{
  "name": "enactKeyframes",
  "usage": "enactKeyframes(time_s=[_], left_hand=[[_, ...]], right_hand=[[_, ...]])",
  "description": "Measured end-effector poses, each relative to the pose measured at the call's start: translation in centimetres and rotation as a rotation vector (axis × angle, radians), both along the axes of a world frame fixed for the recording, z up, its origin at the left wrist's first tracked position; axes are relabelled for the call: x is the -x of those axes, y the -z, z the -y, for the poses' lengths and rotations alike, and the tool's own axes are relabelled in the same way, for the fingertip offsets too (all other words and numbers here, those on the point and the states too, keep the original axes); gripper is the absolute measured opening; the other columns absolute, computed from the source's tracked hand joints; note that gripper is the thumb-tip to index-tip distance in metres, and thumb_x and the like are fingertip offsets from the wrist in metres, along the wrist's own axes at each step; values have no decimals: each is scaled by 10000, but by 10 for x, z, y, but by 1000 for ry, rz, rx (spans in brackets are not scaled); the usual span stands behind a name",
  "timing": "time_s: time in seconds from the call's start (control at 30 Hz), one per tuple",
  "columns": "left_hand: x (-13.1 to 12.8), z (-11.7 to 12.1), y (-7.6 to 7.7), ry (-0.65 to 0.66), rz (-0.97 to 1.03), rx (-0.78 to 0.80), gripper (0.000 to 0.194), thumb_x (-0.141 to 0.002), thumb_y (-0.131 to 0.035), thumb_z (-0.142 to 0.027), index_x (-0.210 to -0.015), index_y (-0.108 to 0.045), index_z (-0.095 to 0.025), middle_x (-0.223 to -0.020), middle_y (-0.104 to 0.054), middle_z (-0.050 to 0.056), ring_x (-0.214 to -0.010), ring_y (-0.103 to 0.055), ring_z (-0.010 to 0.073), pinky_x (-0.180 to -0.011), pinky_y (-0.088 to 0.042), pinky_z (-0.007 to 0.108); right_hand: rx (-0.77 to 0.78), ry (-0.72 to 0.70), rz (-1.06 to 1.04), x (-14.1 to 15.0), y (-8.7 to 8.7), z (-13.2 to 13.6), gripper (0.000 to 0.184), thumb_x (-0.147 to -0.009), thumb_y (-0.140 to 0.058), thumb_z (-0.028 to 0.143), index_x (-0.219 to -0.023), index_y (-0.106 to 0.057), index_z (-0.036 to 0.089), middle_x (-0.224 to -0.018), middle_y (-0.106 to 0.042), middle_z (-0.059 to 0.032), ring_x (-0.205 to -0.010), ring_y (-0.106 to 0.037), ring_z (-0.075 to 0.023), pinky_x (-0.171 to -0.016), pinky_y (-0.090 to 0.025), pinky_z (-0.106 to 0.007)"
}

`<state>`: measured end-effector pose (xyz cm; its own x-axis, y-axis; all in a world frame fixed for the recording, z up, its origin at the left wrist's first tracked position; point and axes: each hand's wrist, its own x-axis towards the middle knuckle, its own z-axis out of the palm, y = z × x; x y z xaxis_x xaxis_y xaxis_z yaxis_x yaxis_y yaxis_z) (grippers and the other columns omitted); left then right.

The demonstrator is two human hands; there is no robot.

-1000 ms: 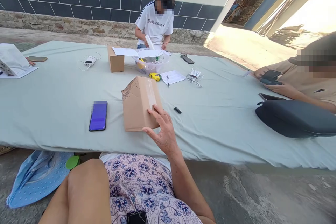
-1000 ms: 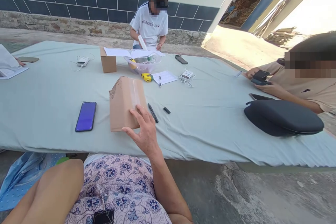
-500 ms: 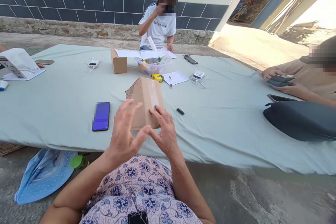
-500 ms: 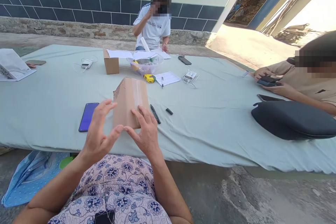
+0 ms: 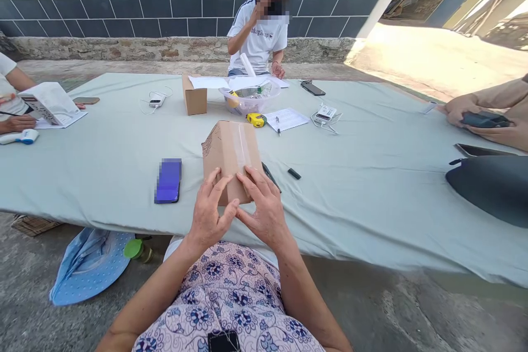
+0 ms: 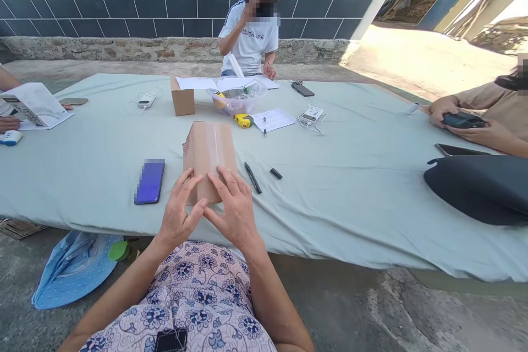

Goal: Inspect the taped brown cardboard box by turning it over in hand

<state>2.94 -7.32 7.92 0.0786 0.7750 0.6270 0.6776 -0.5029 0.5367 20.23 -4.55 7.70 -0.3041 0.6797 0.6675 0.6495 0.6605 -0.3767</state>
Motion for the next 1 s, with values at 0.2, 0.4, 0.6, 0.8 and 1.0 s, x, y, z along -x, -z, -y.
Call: enactKeyframes(time_s=[0.2, 0.4, 0.6, 0.8, 1.0], left_hand=[[4, -5, 10, -76, 62, -25, 440, -1005, -581, -355, -1414, -534, -201, -1557, -517, 199, -1459, -514, 306, -1165, -480, 494], [10, -9, 17, -110, 186, 30, 336, -1017, -533, -312, -1322, -611, -193, -1554, -532, 198, -1476, -503, 294, -1149, -494, 469], [7, -9, 19, -94, 259, 83, 339, -1015, -553, -373, -1305, -640, -220, -1548, -543, 177, -1515, -450, 303, -1168, -469, 479], [3, -8, 20, -64, 362, 140, 358, -1001, -587, -457, -1279, -639, -238, -1486, -610, 145, -1472, -509, 284, -1158, -482, 458], [2, -8, 19, -78, 375, 139, 337, -1022, -547, -408, -1304, -604, -231, -1496, -607, 142, -1505, -472, 270, -1190, -456, 457]], right_hand=[[165, -119, -196, -16, 5, -8, 447, -961, -686, 388, -1399, -625, 323, -1555, -556, -106, -1459, -519, -309, -1192, -465, -550], [496, -209, -700, -18, 34, -29, 439, -879, -764, 483, -1271, -702, 297, -1445, -634, -117, -1325, -632, -298, -979, -637, -460], [437, -208, -736, -17, 25, -26, 326, -885, -767, 407, -1195, -748, 305, -1263, -720, -76, -1178, -685, -245, -905, -654, -393], [253, -150, -601, -19, 0, -10, 205, -923, -740, 351, -1123, -776, 319, -1131, -706, -64, -1067, -682, -208, -736, -640, -300], [194, -106, -520, -11, -5, -5, 204, -964, -682, 355, -1149, -754, 310, -1127, -691, -72, -1068, -670, -212, -738, -652, -314]])
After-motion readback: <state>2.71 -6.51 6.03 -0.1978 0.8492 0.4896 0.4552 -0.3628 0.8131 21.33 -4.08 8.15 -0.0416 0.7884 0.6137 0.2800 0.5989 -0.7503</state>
